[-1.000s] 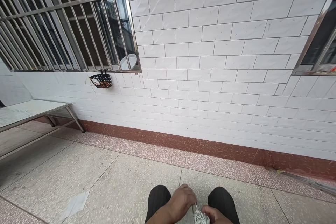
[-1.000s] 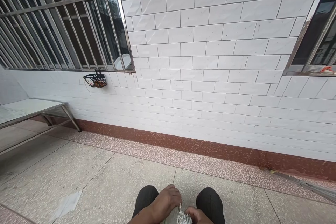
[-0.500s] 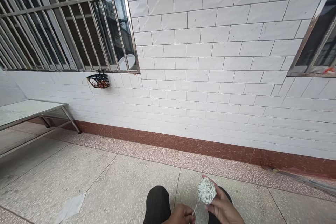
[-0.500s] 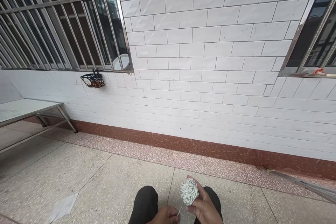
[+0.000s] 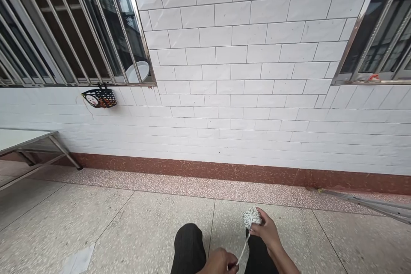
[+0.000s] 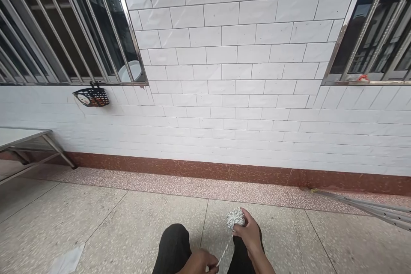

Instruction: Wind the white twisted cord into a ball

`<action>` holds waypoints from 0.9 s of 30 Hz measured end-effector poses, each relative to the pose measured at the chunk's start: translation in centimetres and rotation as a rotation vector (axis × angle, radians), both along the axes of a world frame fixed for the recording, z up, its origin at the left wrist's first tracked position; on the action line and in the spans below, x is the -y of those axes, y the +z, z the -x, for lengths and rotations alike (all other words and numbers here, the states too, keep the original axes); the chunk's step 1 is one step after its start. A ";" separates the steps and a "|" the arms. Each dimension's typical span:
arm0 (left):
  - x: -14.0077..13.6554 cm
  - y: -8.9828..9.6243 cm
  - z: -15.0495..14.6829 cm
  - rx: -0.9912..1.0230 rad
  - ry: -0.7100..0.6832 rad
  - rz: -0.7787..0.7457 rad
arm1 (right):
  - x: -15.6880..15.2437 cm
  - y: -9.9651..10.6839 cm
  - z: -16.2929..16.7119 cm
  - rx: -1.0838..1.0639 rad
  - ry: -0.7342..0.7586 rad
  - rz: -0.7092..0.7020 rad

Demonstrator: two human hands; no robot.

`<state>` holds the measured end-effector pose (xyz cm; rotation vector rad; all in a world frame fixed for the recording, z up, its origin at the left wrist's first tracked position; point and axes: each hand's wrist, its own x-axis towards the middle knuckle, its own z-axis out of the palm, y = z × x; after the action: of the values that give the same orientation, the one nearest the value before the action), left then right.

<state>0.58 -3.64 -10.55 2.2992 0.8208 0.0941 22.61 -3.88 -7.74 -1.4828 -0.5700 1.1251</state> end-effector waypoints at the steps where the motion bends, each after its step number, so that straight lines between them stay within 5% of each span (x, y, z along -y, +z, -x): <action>1: 0.2 0.0 -0.4 -0.009 -0.002 -0.023 | -0.1 -0.3 0.0 0.011 -0.015 0.004; 8: -1.2 2.6 -1.3 -0.025 -0.034 -0.312 | 1.4 -3.6 1.8 0.437 0.077 -0.045; 13: -2.9 6.1 0.1 -0.048 -0.075 -0.465 | 3.2 -6.7 4.9 0.058 0.270 0.080; 20: -0.9 6.9 -0.4 0.011 -0.208 -0.505 | 2.8 -5.2 4.3 -0.254 0.111 0.133; 24: -0.8 6.9 -0.3 0.014 -0.273 -0.571 | 2.6 -4.3 4.8 -0.186 0.147 0.113; 27: -1.9 6.8 0.4 -0.030 -0.168 -0.581 | 3.3 -4.3 5.9 -0.096 0.246 0.095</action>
<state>0.19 -1.70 -3.80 2.9109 0.6705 0.2513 16.69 -7.20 -12.01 -1.4581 -0.6522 1.4241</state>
